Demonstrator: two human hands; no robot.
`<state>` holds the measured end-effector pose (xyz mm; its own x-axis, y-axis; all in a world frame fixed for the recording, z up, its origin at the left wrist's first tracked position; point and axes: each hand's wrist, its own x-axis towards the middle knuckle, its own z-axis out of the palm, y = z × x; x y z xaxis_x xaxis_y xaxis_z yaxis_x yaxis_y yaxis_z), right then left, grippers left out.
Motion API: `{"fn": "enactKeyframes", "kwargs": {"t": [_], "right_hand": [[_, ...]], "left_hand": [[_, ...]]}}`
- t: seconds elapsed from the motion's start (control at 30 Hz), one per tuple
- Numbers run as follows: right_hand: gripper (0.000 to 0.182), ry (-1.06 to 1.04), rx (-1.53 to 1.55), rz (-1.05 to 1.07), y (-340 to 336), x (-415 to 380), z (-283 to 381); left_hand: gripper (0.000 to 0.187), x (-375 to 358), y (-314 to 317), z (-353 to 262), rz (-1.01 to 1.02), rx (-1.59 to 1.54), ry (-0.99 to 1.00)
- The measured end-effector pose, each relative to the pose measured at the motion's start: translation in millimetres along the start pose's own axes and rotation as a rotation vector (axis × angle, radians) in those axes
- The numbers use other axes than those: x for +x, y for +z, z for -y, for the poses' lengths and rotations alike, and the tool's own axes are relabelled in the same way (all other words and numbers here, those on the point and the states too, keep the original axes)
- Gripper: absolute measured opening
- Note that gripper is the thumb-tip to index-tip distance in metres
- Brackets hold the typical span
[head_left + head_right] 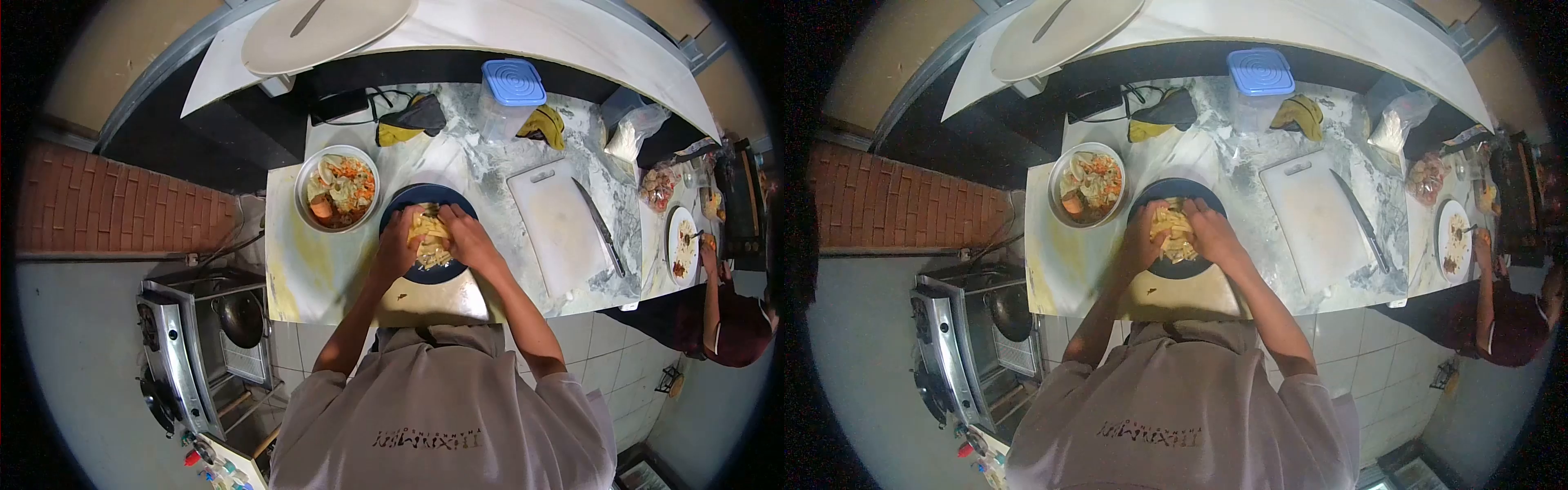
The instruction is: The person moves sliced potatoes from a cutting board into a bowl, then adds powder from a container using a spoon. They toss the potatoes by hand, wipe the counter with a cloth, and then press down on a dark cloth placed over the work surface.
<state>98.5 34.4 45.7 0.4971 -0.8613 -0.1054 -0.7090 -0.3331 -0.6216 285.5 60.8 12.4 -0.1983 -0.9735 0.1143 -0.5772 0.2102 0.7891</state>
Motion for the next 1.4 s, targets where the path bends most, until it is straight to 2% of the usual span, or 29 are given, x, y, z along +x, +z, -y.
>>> {"fn": "enactKeyframes", "kwargs": {"t": [0.07,0.17,0.23,0.3,0.37,0.5,0.57,0.6,0.67,0.77,0.83,1.0,1.07,1.17,1.37,1.4], "right_hand": [[0.053,-0.028,0.098,-0.059,-5.0,-3.0,2.1],[0.046,-0.059,0.153,-0.099,-5.7,-7.0,3.9],[0.045,-0.061,0.154,-0.115,-7.0,-12.5,7.5],[0.044,-0.062,0.152,-0.133,-9.7,-16.0,9.1],[0.045,-0.041,0.184,-0.067,-12.7,-17.1,8.6],[0.046,-0.001,0.176,-0.016,-12.7,-17.5,3.3],[0.052,-0.075,0.094,-0.06,-11.3,-19.3,4.4],[0.052,-0.081,0.091,-0.059,-7.2,-19.1,3.4],[0.062,-0.075,-0.111,-0.045,6.7,-18.0,-0.6],[0.071,-0.054,-0.164,-0.048,20.0,-11.7,-2.5],[0.069,-0.032,-0.158,-0.041,23.4,-9.9,0.1],[0.06,-0.013,-0.154,-0.108,28.3,-8.6,2.5],[0.053,0.054,-0.119,-0.087,19.9,-11.0,10.5],[0.053,0.048,-0.091,-0.161,10.0,-16.5,16.9],[0.054,0.006,-0.008,-0.169,9.2,-25.7,15.5],[0.054,0.02,-0.013,-0.178,10.0,-28.4,16.5]], "left_hand": [[0.058,0.4,-4.3,-3.3,0.017,-0.006,0.004],[0.063,-1.8,-12.5,-11.3,0.096,-0.086,0.119],[0.066,-4.2,-17.5,-17.0,0.157,-0.077,0.039],[0.068,-6.2,-22.7,-19.5,0.127,0.014,0.054],[0.071,-7.8,-27.0,-20.0,0.092,0.105,0.07],[0.073,-11.5,-28.9,-20.6,0.137,0.163,-0.04],[0.073,-15.6,-25.6,-19.7,0.15,0.19,-0.065],[0.073,-17.9,-21.1,-18.8,0.166,0.233,-0.071],[0.073,-19.7,-12.1,-15.7,0.18,0.272,-0.08],[0.074,-15.9,-2.9,-13.9,0.18,0.263,-0.063],[0.064,-13.5,-2.2,-17.7,0.199,0.289,-0.163],[0.053,-16.3,-6.7,-7.6,0.111,0.217,-0.067],[0.05,-16.8,-14.8,-11.9,0.076,0.177,-0.024],[0.049,-15.6,-35.2,-27.8,0.157,0.096,-0.069],[0.055,-11.1,-49.1,-27.8,0.289,0.022,0.0],[0.057,-11.7,-46.3,-25.3,0.269,0.117,0.068]]}}
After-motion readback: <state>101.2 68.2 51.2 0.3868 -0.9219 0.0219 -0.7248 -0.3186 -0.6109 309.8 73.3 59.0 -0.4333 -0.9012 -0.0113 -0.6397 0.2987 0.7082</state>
